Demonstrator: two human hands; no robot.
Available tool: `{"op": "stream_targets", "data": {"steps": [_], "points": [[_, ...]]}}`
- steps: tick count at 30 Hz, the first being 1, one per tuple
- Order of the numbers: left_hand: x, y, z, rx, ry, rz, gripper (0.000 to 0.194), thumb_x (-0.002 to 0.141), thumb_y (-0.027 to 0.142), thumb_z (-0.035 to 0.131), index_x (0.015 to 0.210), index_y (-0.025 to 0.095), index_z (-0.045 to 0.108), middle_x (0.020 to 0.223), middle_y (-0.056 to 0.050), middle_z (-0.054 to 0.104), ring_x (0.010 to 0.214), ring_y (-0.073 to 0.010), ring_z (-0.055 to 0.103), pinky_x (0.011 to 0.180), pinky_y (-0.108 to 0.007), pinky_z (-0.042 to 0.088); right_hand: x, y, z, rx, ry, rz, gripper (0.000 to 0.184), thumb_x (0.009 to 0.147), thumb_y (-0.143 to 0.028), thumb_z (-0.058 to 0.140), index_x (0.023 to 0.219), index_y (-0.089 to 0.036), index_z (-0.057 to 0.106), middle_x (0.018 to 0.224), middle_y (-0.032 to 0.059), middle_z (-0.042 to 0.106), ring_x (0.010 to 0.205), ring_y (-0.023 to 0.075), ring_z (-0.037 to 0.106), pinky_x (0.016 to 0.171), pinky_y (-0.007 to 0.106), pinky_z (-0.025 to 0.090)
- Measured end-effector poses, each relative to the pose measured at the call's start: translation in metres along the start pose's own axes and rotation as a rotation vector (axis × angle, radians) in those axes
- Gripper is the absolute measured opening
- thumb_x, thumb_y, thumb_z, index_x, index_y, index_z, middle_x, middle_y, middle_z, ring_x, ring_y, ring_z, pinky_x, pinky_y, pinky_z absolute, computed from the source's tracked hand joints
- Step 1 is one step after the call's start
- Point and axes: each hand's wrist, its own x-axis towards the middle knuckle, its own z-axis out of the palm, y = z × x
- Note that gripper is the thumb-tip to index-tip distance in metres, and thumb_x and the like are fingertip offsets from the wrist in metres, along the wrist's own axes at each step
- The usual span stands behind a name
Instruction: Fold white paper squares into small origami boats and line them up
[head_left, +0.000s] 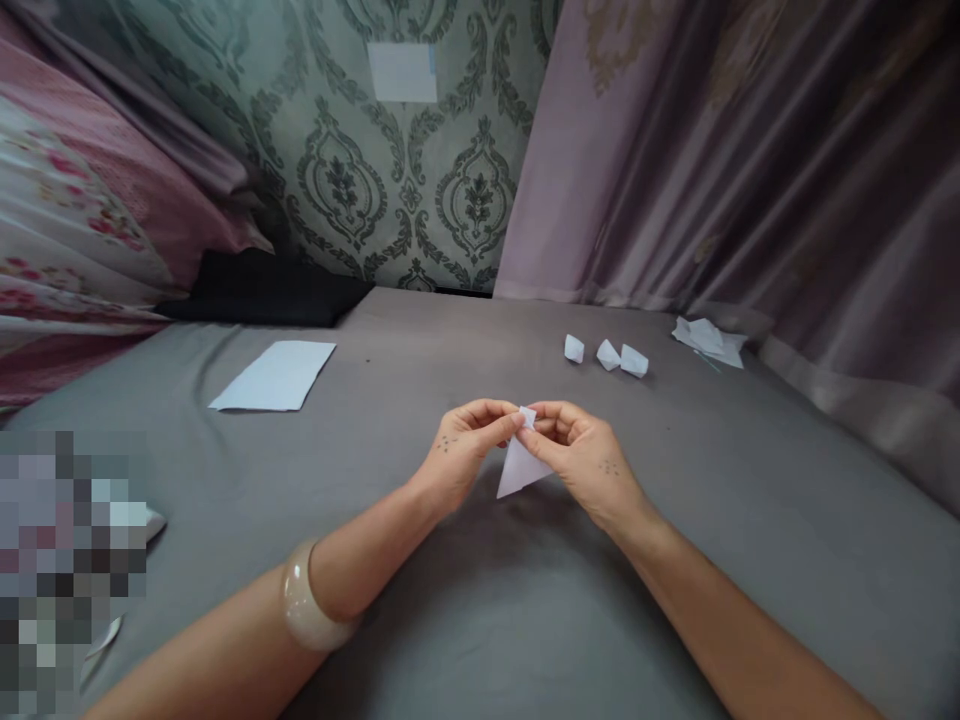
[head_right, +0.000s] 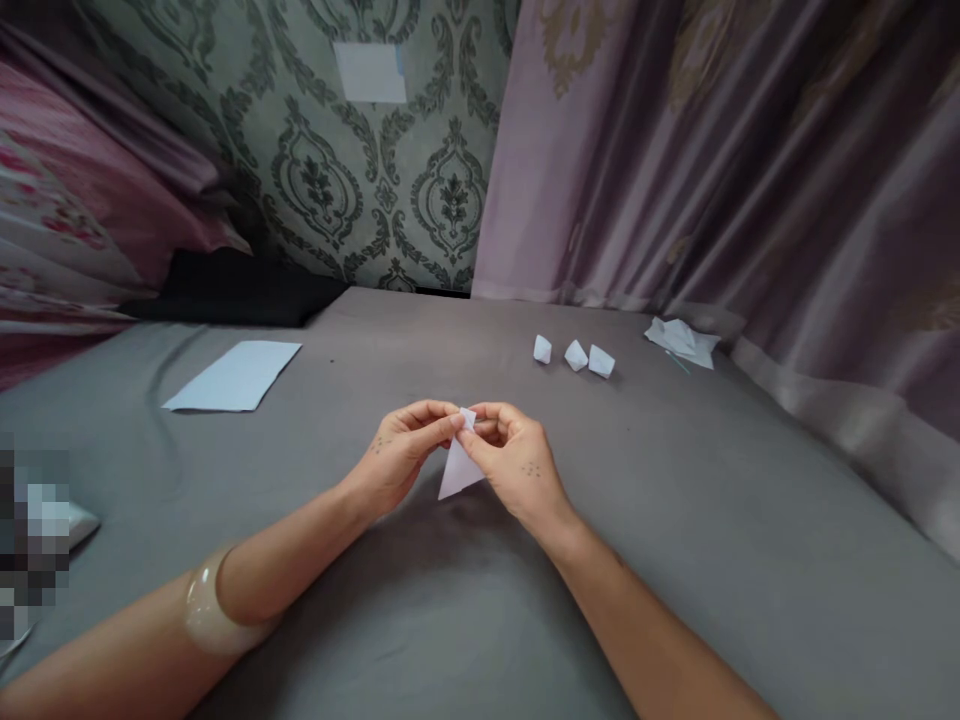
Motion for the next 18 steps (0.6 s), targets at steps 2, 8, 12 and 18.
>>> {"op": "stream_targets", "data": {"steps": [2,8,12,18], "points": [[0.0002,0.0009,0.0000,-0.005,0.028,-0.012,0.011,0.068,0.026,0.074,0.071,0.016,0.071,0.073,-0.001,0.063,0.067,-0.0098,0.051,0.066,-0.024,0.039,-0.0004,0.0003,0.0013,-0.050,0.035,-0.039,0.026,0.072,-0.037,0.069,0.087,-0.017,0.064,0.073,0.0046,0.071,0.067,0.0168,0.067,0.061,0.029,0.053],[0.0002,0.0024,-0.0002,-0.030,0.074,-0.064,0.009,0.065,0.023,0.072,0.067,0.014,0.069,0.064,0.000,0.058,0.061,-0.0090,0.049,0.064,-0.024,0.039,-0.0005,0.0016,0.0045,-0.077,0.133,-0.062,0.023,0.070,-0.038,0.070,0.079,-0.017,0.069,0.074,0.0054,0.072,0.066,0.0176,0.067,0.063,0.030,0.054],[0.0007,0.0018,-0.0005,-0.032,0.097,-0.074,0.005,0.062,0.018,0.069,0.064,0.013,0.069,0.062,-0.001,0.057,0.061,-0.0091,0.049,0.062,-0.023,0.038,-0.0014,0.0016,0.0067,-0.077,0.150,-0.055,0.021,0.069,-0.035,0.070,0.080,-0.017,0.071,0.074,0.0052,0.072,0.066,0.0171,0.066,0.061,0.029,0.053],[0.0009,0.0017,-0.0005,-0.034,0.103,-0.082,0.004,0.062,0.017,0.066,0.061,0.013,0.067,0.057,0.000,0.055,0.058,-0.0091,0.047,0.061,-0.024,0.037,-0.0053,-0.0010,0.0085,-0.219,0.150,-0.166,0.013,0.075,-0.028,0.065,0.079,-0.019,0.072,0.078,0.0038,0.070,0.065,0.0149,0.064,0.059,0.027,0.051]]}}
